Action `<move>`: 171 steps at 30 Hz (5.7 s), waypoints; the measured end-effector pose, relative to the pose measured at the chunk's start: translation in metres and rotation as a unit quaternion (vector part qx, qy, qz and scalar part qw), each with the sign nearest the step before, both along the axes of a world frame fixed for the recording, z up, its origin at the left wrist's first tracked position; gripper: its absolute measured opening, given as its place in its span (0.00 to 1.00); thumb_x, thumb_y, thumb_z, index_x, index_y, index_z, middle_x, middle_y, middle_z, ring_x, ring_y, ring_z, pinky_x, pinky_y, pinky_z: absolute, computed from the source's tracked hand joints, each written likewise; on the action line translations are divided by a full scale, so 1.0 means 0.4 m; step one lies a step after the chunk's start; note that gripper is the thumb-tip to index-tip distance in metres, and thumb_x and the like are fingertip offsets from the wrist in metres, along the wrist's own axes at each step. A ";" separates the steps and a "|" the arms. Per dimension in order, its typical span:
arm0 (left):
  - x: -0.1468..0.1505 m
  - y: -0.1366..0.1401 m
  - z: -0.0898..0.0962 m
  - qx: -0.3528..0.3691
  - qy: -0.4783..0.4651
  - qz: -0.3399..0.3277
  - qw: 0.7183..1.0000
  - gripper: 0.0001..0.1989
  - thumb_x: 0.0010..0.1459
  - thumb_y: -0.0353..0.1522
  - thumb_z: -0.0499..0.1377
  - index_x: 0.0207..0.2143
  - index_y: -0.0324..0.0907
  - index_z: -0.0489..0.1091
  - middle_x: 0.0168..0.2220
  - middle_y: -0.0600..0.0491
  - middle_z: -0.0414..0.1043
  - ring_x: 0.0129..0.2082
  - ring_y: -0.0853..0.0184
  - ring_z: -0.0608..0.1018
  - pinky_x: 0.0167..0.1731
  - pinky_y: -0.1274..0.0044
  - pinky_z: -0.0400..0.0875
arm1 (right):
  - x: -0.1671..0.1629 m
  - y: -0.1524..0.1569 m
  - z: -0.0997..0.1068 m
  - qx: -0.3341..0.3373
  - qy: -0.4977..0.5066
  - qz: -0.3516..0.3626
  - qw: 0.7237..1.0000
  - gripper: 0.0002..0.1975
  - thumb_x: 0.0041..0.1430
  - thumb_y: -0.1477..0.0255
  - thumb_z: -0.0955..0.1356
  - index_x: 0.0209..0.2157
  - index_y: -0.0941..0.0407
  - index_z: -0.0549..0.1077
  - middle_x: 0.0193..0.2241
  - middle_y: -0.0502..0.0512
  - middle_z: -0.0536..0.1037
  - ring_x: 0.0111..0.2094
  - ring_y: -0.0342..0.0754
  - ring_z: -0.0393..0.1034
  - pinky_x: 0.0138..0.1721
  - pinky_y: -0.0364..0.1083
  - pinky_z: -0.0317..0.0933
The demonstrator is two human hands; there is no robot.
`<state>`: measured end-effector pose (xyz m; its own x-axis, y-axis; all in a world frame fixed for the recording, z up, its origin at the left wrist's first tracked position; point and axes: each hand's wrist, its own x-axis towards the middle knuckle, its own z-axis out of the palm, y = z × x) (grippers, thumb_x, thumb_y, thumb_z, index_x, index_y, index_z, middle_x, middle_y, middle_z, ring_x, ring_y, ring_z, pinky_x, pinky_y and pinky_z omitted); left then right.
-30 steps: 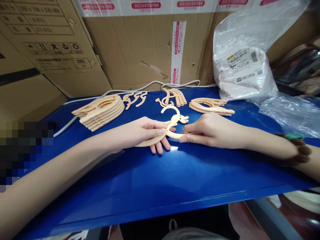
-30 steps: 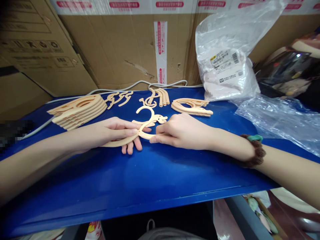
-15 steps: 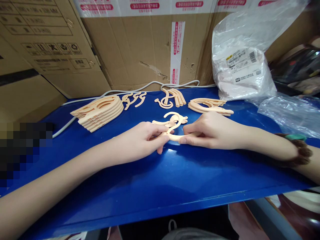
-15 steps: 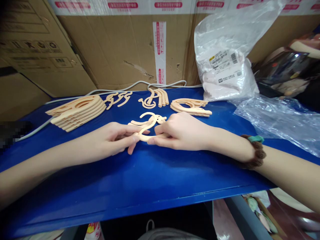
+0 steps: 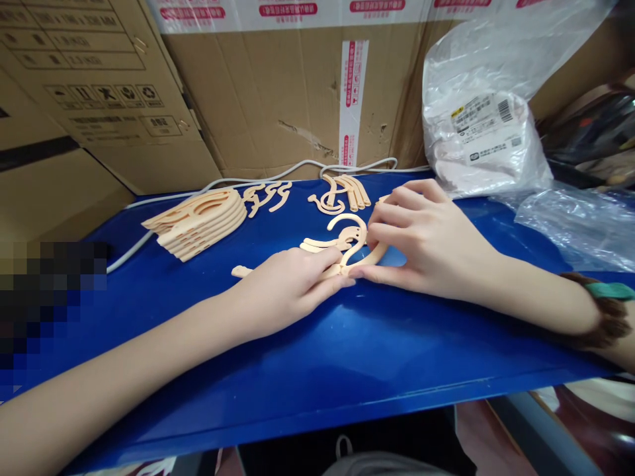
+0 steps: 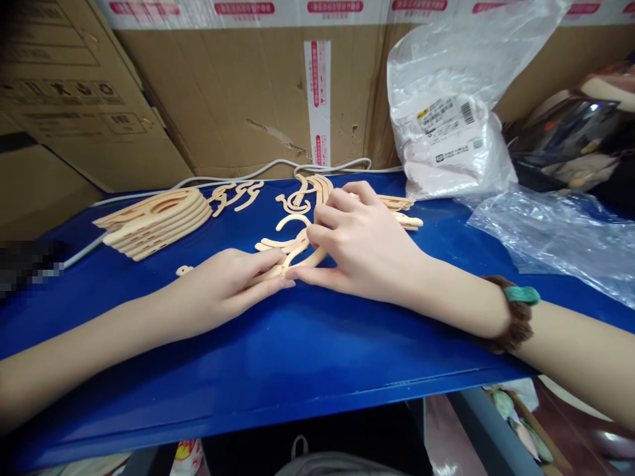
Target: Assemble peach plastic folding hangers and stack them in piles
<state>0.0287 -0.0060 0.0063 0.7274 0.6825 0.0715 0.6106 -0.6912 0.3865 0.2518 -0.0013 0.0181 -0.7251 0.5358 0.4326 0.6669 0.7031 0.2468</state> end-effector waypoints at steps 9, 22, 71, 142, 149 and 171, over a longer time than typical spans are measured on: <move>0.015 -0.024 0.002 0.058 0.092 0.045 0.993 0.13 0.69 0.39 0.46 0.39 0.42 0.66 0.26 0.55 0.71 0.23 0.66 0.72 0.25 0.76 0.57 | 0.007 -0.017 0.022 0.025 0.061 -0.029 0.997 0.20 0.68 0.58 0.58 0.34 0.54 0.73 0.32 0.57 0.77 0.34 0.51 0.69 0.39 0.51 0.56; 0.012 -0.020 0.004 0.113 0.137 0.055 0.983 0.17 0.69 0.41 0.45 0.44 0.41 0.69 0.29 0.51 0.77 0.26 0.63 0.76 0.25 0.75 0.57 | 0.002 -0.007 -0.013 -0.040 0.039 -0.041 0.998 0.17 0.68 0.63 0.60 0.46 0.55 0.77 0.30 0.55 0.80 0.28 0.47 0.71 0.25 0.44 0.46; 0.036 -0.057 0.025 0.232 0.341 0.187 0.892 0.24 0.66 0.43 0.52 0.51 0.32 0.72 0.37 0.40 0.78 0.35 0.52 0.81 0.21 0.72 0.65 | 0.030 0.053 -0.018 -0.120 -0.020 -0.196 0.973 0.08 0.67 0.75 0.61 0.45 0.58 0.69 0.44 0.59 0.77 0.44 0.54 0.72 0.32 0.46 0.56; 0.000 -0.017 0.025 0.096 0.173 0.129 0.972 0.19 0.70 0.42 0.39 0.47 0.43 0.65 0.35 0.51 0.78 0.29 0.58 0.80 0.26 0.73 0.64 | 0.033 0.042 -0.022 -0.138 0.063 0.077 0.985 0.08 0.65 0.67 0.66 0.34 0.56 0.69 0.29 0.52 0.76 0.28 0.44 0.69 0.28 0.42 0.53; -0.002 -0.009 0.033 0.107 0.166 0.095 0.976 0.19 0.70 0.43 0.41 0.36 0.44 0.65 0.28 0.54 0.74 0.24 0.62 0.76 0.23 0.74 0.60 | 0.032 0.040 -0.030 -0.125 0.081 0.088 0.985 0.07 0.65 0.68 0.66 0.34 0.57 0.69 0.30 0.51 0.76 0.29 0.44 0.70 0.27 0.41 0.54; 0.003 0.001 0.019 0.243 0.252 0.070 0.934 0.16 0.70 0.41 0.46 0.37 0.39 0.65 0.23 0.52 0.74 0.19 0.61 0.76 0.16 0.77 0.46 | 0.031 0.049 -0.042 -0.167 0.145 0.167 0.961 0.14 0.66 0.68 0.66 0.49 0.58 0.78 0.31 0.52 0.75 0.31 0.42 0.67 0.33 0.42 0.58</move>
<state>0.0297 -0.0055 0.0137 0.6581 0.7496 0.0707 0.7283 -0.6099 -0.3126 0.2643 0.0181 0.0011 -0.7556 0.4384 0.4867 0.3965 0.8976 -0.1929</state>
